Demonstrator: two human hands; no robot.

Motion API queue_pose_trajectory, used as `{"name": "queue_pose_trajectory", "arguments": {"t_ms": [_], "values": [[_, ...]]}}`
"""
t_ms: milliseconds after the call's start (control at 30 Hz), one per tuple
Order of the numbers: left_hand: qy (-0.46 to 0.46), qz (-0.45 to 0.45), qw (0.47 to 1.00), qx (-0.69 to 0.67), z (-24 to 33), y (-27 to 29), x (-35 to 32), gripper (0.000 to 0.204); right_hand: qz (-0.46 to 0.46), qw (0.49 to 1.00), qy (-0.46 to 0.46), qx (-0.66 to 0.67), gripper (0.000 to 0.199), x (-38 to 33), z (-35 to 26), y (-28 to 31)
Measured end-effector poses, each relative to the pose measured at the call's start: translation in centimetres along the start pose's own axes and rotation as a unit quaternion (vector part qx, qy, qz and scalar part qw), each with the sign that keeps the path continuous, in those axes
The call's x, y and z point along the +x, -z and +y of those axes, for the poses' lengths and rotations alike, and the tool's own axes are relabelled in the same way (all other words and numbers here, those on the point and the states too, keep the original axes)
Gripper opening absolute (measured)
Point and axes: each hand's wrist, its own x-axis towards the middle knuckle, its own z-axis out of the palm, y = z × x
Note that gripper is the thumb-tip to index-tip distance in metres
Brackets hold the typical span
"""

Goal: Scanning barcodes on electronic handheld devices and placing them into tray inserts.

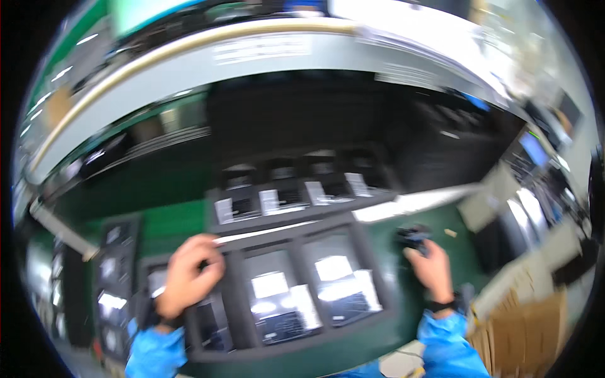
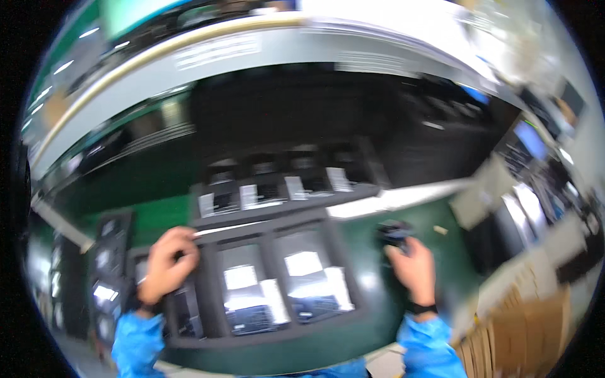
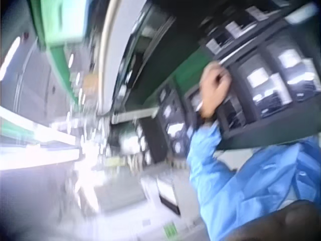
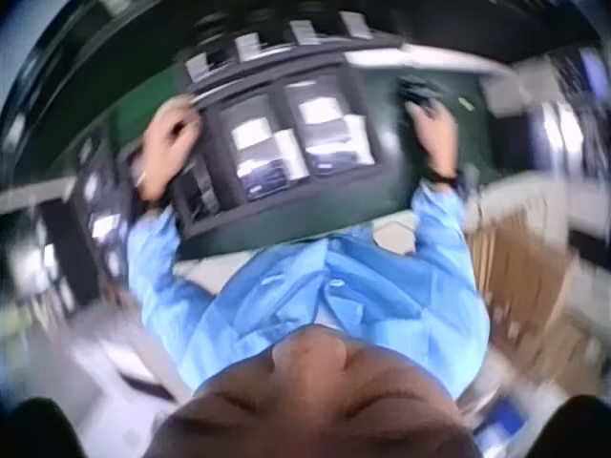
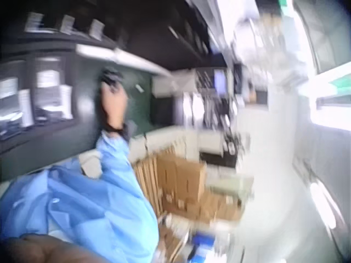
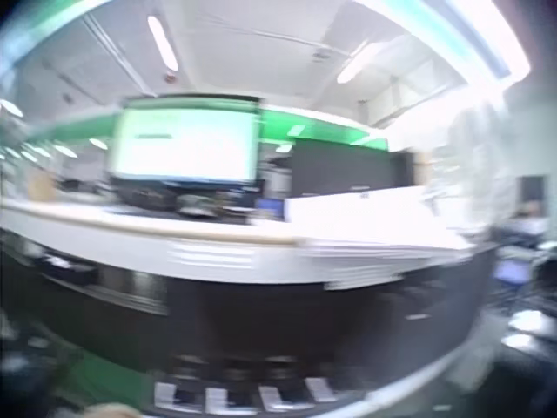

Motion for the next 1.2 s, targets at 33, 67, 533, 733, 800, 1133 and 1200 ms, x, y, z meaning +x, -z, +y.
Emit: {"name": "queue_pose_trajectory", "arguments": {"t_ms": [33,67,533,733,800,1133,1200], "values": [[-0.014,-0.002,1.0,-0.004,-0.1,0.0,-0.1,0.004,0.005,1.0,-0.013,0.009,0.045,0.1,0.1,-0.1],[-0.013,-0.005,1.0,-0.005,-0.4,0.1,-0.4,0.004,0.0,0.997,-0.006,0.074,0.039,0.2,0.2,-0.3],[0.054,-0.03,0.998,0.012,0.4,1.0,-0.9,0.006,-0.021,0.996,-0.016,0.083,0.016,2.0,2.8,-1.3],[0.052,-0.028,0.998,0.014,0.3,0.8,-1.0,0.007,-0.003,0.996,-0.004,0.086,0.017,1.8,2.3,-1.3],[0.048,-0.025,0.998,0.019,0.3,0.9,-1.0,0.007,-0.029,0.996,-0.039,0.077,0.019,1.7,2.2,-1.0],[0.05,-0.02,0.998,0.011,-0.2,0.5,-1.2,0.009,0.076,0.994,0.082,-0.017,0.037,2.6,4.4,-2.0],[0.028,-0.008,1.0,0.011,-0.5,0.3,-1.1,0.011,0.157,0.972,0.172,-0.043,0.064,2.3,4.3,-1.0]]}}
